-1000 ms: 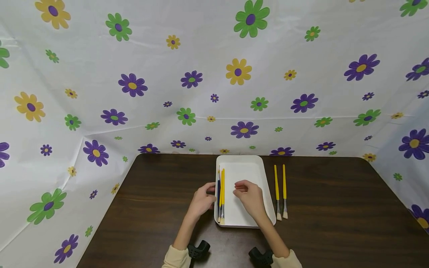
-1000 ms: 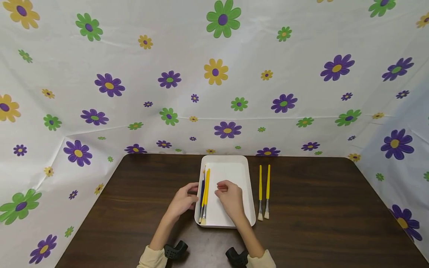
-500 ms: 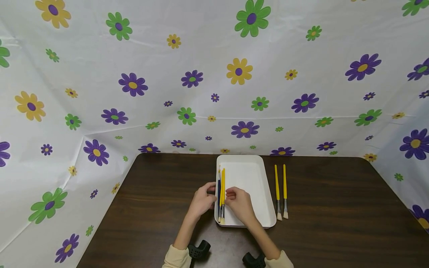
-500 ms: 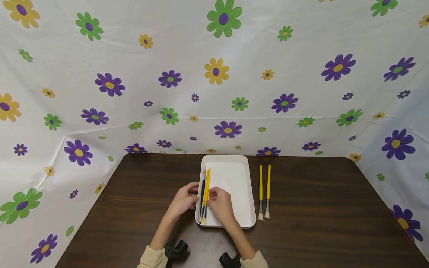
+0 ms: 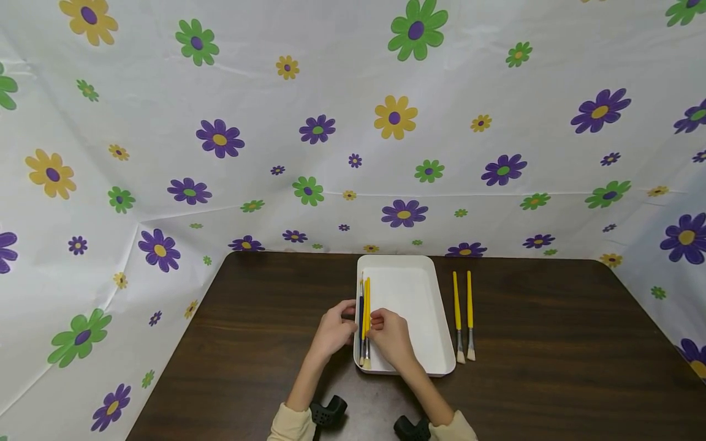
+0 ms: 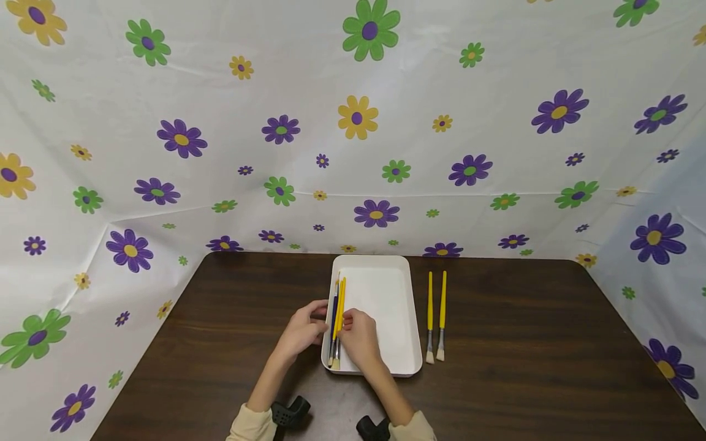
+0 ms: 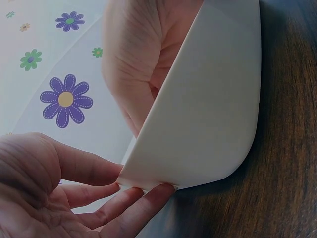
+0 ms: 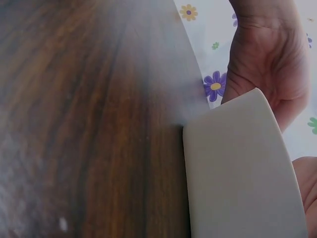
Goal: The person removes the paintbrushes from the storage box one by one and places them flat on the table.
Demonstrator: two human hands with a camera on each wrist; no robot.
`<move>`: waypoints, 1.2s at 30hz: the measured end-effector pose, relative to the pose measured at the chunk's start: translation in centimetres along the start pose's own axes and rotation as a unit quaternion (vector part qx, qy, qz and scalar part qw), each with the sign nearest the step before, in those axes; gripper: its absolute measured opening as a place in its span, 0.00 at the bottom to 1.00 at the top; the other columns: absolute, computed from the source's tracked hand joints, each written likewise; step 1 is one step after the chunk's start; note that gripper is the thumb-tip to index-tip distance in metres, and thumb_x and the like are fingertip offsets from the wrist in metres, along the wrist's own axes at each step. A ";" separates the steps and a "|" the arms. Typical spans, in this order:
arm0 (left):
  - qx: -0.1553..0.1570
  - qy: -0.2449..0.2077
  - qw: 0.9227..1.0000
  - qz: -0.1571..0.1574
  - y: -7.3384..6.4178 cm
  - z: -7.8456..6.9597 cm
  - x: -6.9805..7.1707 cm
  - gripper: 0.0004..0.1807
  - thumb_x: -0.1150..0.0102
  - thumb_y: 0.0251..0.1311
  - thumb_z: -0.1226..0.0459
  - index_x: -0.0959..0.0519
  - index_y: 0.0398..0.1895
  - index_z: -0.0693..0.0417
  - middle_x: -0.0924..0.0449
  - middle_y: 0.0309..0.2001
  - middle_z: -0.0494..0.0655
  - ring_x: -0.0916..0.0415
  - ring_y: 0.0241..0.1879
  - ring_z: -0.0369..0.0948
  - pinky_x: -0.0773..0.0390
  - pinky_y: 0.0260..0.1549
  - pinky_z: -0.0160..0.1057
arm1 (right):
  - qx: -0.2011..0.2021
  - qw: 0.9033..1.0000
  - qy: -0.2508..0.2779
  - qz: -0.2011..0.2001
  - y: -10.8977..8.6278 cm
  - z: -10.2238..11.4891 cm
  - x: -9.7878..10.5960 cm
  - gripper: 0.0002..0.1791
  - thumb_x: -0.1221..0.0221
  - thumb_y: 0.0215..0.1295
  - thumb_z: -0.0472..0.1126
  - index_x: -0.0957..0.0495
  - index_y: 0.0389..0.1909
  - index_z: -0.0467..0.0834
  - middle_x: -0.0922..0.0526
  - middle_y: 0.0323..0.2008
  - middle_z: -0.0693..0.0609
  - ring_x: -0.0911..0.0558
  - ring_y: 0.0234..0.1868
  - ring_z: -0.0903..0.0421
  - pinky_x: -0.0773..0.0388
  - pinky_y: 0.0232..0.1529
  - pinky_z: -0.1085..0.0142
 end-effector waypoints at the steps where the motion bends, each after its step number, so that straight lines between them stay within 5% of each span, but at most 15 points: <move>1: -0.001 0.000 1.000 0.001 0.0 0.0 0.0 0.30 0.46 0.56 0.79 0.27 0.66 0.72 0.22 0.53 0.68 0.16 0.39 0.49 0.13 0.26 0.45 | 0.001 1.000 -0.003 -0.002 0.0 0.0 0.0 0.15 0.30 0.45 0.20 0.18 0.37 0.26 0.14 0.30 0.41 0.15 0.32 0.50 0.14 0.36 0.59; 25: 0.000 0.007 1.000 -0.004 0.0 0.0 0.0 0.30 0.45 0.56 0.79 0.27 0.66 0.73 0.22 0.54 0.69 0.14 0.44 0.54 0.13 0.26 0.46 | -0.002 1.000 -0.025 -0.015 0.2 0.1 -0.3 0.13 0.32 0.45 0.18 0.18 0.35 0.25 0.16 0.28 0.42 0.16 0.30 0.52 0.15 0.34 0.61; 36: 0.007 0.013 1.000 -0.001 -0.1 0.1 -0.1 0.29 0.45 0.57 0.79 0.27 0.66 0.72 0.22 0.54 0.67 0.16 0.42 0.52 0.13 0.27 0.45 | -0.011 0.996 -0.085 -0.025 0.4 0.4 -0.4 0.10 0.30 0.46 0.23 0.18 0.31 0.28 0.20 0.26 0.46 0.22 0.29 0.53 0.20 0.31 0.62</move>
Point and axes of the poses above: each hand's wrist, its own y-axis towards the middle knuckle, its own x-axis out of the back of the hand, z = x × y, the point moved 8 cm from there along y, towards the middle knuckle
